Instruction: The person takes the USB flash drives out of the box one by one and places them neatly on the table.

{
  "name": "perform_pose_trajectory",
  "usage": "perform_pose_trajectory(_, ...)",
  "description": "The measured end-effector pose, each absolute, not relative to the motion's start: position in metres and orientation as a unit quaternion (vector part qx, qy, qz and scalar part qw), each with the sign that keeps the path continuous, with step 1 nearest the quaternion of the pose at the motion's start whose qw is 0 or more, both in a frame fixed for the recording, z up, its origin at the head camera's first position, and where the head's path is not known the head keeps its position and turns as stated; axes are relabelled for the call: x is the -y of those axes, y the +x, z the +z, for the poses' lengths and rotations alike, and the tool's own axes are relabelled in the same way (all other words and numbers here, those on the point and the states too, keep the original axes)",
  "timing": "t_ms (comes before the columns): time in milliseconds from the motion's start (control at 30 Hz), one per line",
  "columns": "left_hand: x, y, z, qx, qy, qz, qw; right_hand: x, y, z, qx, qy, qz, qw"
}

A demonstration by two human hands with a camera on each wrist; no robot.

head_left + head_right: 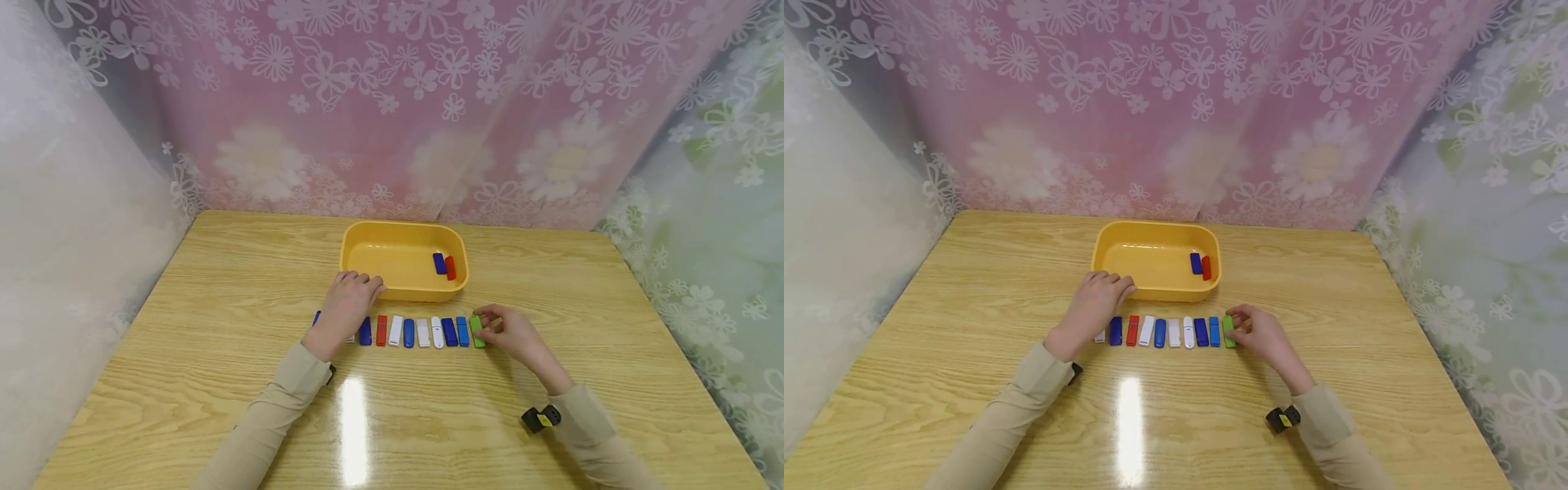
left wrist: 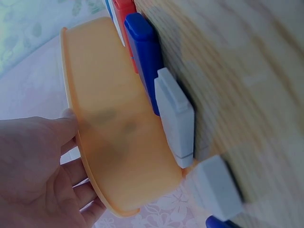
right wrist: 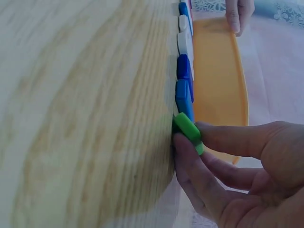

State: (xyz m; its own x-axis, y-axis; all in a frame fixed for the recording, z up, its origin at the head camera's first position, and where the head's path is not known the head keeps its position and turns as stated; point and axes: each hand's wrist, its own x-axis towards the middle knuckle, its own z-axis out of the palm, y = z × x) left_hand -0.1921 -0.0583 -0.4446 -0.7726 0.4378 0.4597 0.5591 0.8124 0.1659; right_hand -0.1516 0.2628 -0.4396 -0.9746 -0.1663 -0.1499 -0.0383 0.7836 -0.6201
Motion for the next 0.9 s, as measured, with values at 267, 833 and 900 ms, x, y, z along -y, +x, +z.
perform_pose_trajectory(267,0.059,-0.191,-0.443,0.929,-0.269,-0.149,0.206,-0.261,-0.15,-0.435,-0.96,-0.048,-0.27,0.063)
perform_pose_trajectory(833,0.058,-0.192,-0.443,0.931,-0.265,-0.153,0.197,-0.231,-0.185,-0.396,-0.955,-0.095,-0.269,-0.085)
perform_pose_trajectory(900,0.058,-0.192,-0.443,0.93,-0.266,-0.155,0.201,-0.221,-0.194,-0.391,-0.96,-0.107,-0.247,-0.07)
